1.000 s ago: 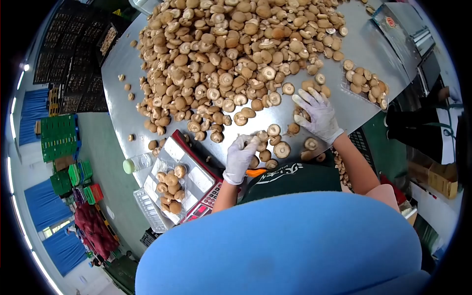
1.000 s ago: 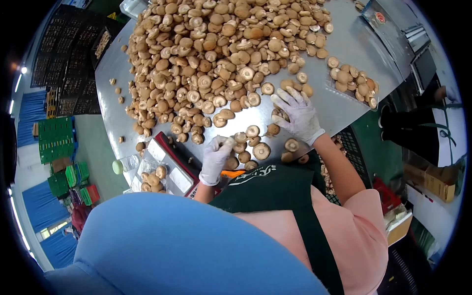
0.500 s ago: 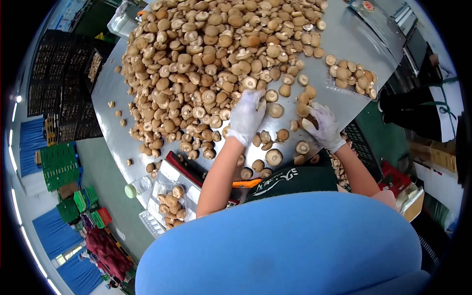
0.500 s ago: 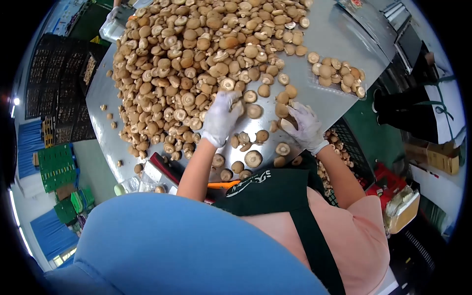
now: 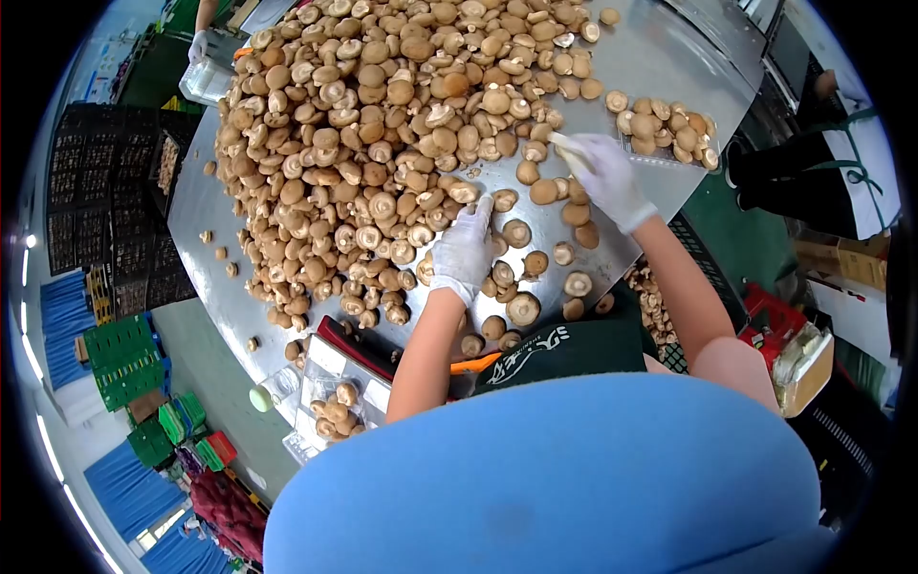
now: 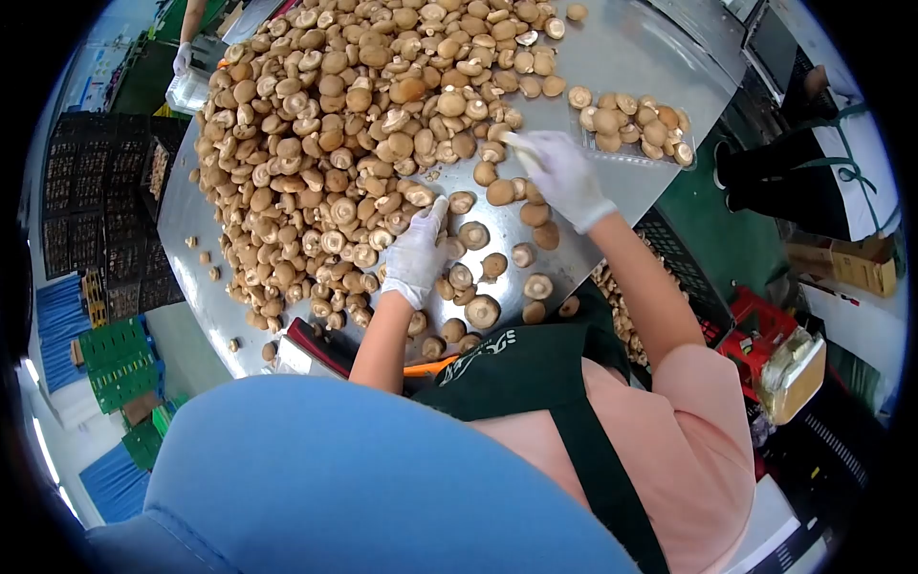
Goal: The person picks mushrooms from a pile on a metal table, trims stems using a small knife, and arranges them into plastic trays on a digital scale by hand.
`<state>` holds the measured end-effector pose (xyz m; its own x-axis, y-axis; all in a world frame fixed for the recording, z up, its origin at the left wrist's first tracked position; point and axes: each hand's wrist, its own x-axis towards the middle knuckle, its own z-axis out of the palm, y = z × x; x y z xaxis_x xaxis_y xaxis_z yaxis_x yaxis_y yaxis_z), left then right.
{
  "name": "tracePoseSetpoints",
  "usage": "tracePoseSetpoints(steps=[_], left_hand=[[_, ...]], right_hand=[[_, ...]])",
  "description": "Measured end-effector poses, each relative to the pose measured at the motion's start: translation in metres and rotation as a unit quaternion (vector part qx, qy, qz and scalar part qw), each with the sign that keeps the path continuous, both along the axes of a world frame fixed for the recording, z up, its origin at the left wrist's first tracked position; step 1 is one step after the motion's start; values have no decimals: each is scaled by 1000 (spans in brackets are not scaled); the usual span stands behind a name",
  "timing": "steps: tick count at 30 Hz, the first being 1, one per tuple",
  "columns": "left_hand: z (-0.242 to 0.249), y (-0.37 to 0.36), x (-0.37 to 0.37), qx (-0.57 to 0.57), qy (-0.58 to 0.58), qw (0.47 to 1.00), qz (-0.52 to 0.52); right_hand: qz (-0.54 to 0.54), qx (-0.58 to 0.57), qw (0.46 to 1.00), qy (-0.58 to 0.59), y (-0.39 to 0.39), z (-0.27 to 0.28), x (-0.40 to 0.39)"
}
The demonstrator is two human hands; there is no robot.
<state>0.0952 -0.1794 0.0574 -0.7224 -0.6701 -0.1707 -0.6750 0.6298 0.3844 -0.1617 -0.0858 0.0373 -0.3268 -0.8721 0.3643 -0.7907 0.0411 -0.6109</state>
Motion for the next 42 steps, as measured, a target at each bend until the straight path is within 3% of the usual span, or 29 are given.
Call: tracePoseSetpoints(steps=[2,4,6,8,10,11,12,13,15,16,17,19,20,21,23,24,25,27,28,29,31,32,33,35,39,41,42], left_hand=[[-2,4,14,7,7,1000,-18],[14,9,16,21,-30,999,4],[26,11,12,40,-53,997,41],[35,17,7,15,16,997,69],[39,22,-3,-37,72,993,89],[33,25,-5,-21,183,980,75],[25,29,-7,6,203,978,52],[18,32,-8,35,222,974,26],[12,37,-8,-19,154,988,-12],[14,42,-6,39,164,985,33],[16,47,-4,96,173,977,78],[-2,48,10,125,222,963,88],[-8,50,17,154,271,945,99],[-5,53,20,154,269,946,99],[3,55,23,231,339,900,150],[3,56,29,340,321,859,209],[4,55,33,335,324,859,211],[6,57,41,472,377,745,282],[15,56,46,476,334,758,295],[13,56,49,475,337,756,299],[11,56,50,515,350,714,319],[16,58,48,514,378,709,300],[18,59,47,514,380,708,299],[20,60,47,518,376,713,286],[19,63,52,522,370,709,297],[23,65,54,523,383,700,298],[20,66,58,539,402,672,309]], right_hand=[[15,21,1000,13,-37,2,9],[25,165,980,111,-63,-9,16],[17,124,986,111,-68,-12,21],[15,85,991,107,-60,-7,21],[34,2,999,-1,-41,28,43],[31,-12,999,-12,-29,22,58],[53,60,974,-213,-14,39,77],[81,18,962,-259,-8,16,90],[121,112,957,-240,5,-3,88],[118,99,963,-222,5,8,79],[62,119,944,-301,-1,-8,66],[7,45,966,-256,-24,-28,36],[-26,56,995,-78,-37,-15,27],[-57,64,991,104,-50,1,18],[-43,86,984,147,-66,-24,1],[-29,109,975,191,-72,-20,1],[-26,104,976,192,-74,-16,1],[-40,160,986,-25,-72,1,2],[17,172,963,-209,-69,12,1],[22,174,962,-207,-64,20,-1],[143,137,913,-358,-50,31,-3],[188,110,766,-605,-42,34,4],[188,111,767,-603,-42,28,3],[241,82,676,-691,-39,7,-1],[248,71,655,-711,-37,6,-1],[260,92,590,-759,-39,9,-2],[262,92,590,-758,-40,10,0]])
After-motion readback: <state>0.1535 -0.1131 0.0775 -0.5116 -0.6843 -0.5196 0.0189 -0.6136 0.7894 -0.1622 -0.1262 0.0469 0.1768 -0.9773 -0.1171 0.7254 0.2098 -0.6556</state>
